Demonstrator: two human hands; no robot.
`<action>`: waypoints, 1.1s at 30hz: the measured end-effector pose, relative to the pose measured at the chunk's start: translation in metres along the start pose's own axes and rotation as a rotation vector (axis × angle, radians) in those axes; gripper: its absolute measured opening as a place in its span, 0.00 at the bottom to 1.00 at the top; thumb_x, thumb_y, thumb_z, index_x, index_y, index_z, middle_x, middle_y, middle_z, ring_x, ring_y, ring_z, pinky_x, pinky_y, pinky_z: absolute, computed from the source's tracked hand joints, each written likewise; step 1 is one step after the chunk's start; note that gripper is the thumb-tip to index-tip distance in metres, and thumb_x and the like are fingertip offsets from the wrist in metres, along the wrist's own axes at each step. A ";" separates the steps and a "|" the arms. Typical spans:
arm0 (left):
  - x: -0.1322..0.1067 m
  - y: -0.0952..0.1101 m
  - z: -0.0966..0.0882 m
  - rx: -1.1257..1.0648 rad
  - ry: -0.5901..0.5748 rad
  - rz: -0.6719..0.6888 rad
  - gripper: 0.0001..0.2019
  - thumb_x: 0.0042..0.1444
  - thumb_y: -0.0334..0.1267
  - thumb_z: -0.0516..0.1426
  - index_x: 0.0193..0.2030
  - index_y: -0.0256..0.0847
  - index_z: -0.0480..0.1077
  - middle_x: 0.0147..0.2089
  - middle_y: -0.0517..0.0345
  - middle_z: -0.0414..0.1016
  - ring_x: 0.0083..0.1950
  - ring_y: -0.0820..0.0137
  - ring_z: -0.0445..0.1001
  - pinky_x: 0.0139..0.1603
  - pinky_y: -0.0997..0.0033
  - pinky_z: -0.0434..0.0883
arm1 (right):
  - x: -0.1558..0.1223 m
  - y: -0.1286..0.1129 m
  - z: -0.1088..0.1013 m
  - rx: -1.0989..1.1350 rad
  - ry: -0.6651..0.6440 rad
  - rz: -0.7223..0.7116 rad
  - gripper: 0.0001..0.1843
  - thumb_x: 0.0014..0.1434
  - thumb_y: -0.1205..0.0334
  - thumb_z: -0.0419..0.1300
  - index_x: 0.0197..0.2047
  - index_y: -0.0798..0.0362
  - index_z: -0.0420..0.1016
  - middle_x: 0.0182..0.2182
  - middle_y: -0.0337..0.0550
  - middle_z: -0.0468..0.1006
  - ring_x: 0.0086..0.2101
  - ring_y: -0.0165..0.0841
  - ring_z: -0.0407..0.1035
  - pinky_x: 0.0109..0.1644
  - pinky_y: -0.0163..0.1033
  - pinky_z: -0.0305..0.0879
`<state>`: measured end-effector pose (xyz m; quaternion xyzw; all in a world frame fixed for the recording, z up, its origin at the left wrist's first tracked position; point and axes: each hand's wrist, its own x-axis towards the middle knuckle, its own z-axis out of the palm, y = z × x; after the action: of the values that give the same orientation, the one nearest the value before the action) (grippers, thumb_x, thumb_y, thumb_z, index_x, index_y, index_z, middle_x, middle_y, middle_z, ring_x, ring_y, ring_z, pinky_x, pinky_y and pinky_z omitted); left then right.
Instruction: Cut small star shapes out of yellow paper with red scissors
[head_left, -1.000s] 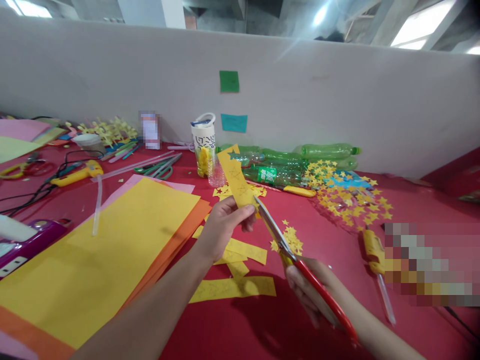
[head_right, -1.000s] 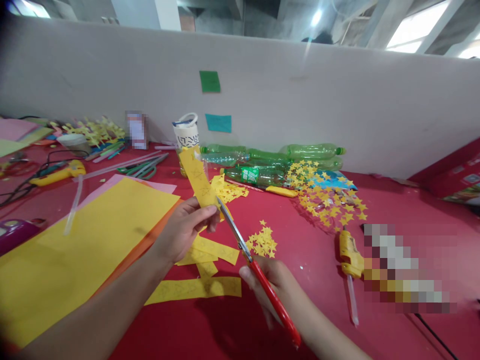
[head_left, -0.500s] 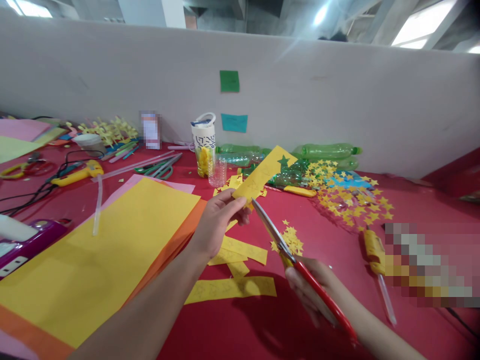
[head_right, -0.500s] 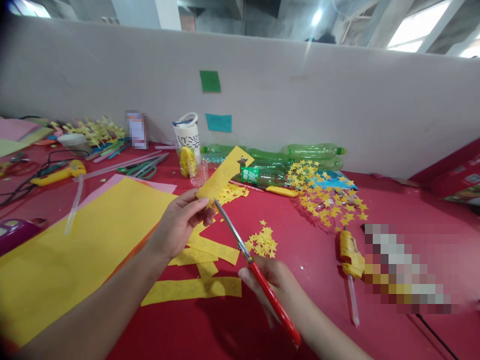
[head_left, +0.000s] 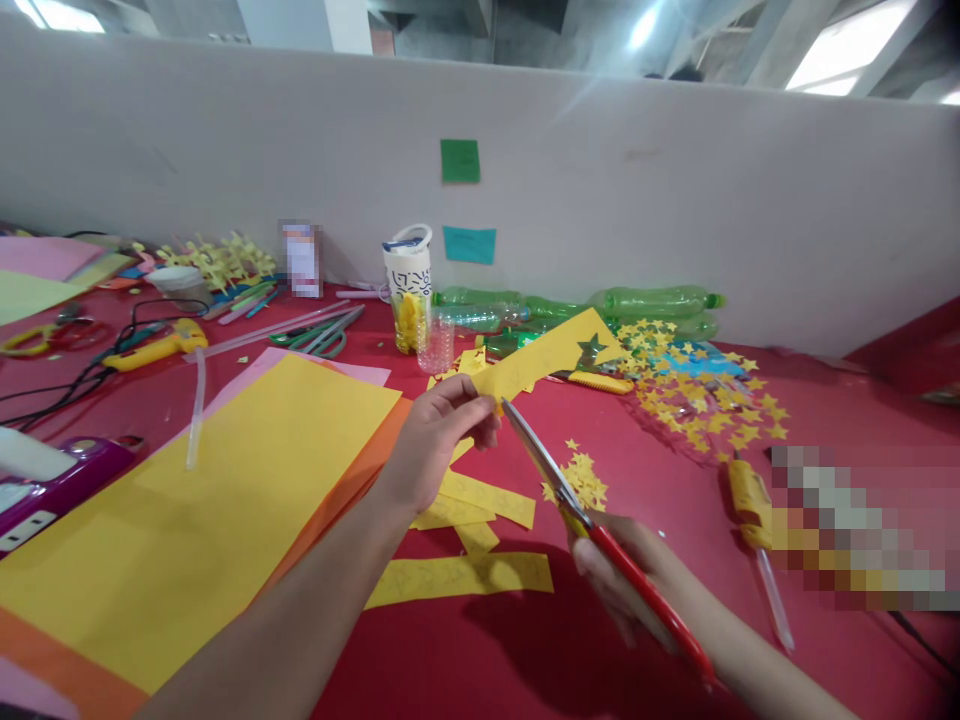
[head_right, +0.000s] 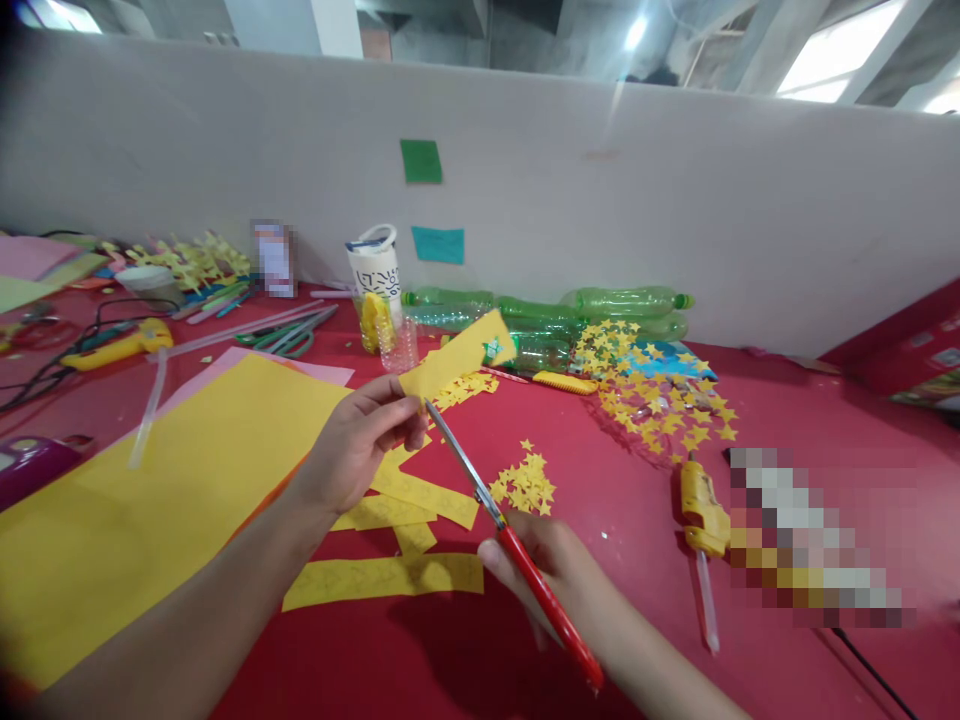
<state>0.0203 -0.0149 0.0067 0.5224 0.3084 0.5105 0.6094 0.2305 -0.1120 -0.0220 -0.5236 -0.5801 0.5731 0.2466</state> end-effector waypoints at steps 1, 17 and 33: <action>0.000 0.001 -0.001 0.022 -0.007 0.008 0.05 0.58 0.34 0.56 0.30 0.39 0.69 0.26 0.62 0.71 0.26 0.78 0.68 0.28 0.77 0.64 | 0.000 0.001 0.000 -0.014 -0.001 -0.005 0.23 0.57 0.40 0.58 0.27 0.51 0.58 0.11 0.25 0.57 0.09 0.22 0.54 0.14 0.27 0.47; 0.002 0.003 -0.007 0.094 -0.122 0.007 0.06 0.59 0.33 0.56 0.30 0.38 0.69 0.25 0.63 0.70 0.26 0.78 0.69 0.28 0.77 0.66 | -0.006 -0.013 -0.003 -0.138 0.012 0.024 0.33 0.50 0.25 0.47 0.25 0.50 0.56 0.13 0.28 0.57 0.13 0.24 0.56 0.17 0.29 0.52; 0.004 0.011 -0.015 0.148 -0.108 -0.094 0.06 0.53 0.36 0.61 0.28 0.37 0.70 0.24 0.62 0.73 0.23 0.77 0.70 0.26 0.76 0.68 | -0.004 -0.012 -0.005 -0.160 0.024 0.060 0.31 0.53 0.28 0.49 0.25 0.50 0.57 0.14 0.29 0.58 0.13 0.24 0.57 0.15 0.29 0.51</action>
<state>0.0046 -0.0069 0.0137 0.5778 0.3362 0.4283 0.6080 0.2326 -0.1113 -0.0081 -0.5655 -0.6053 0.5258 0.1935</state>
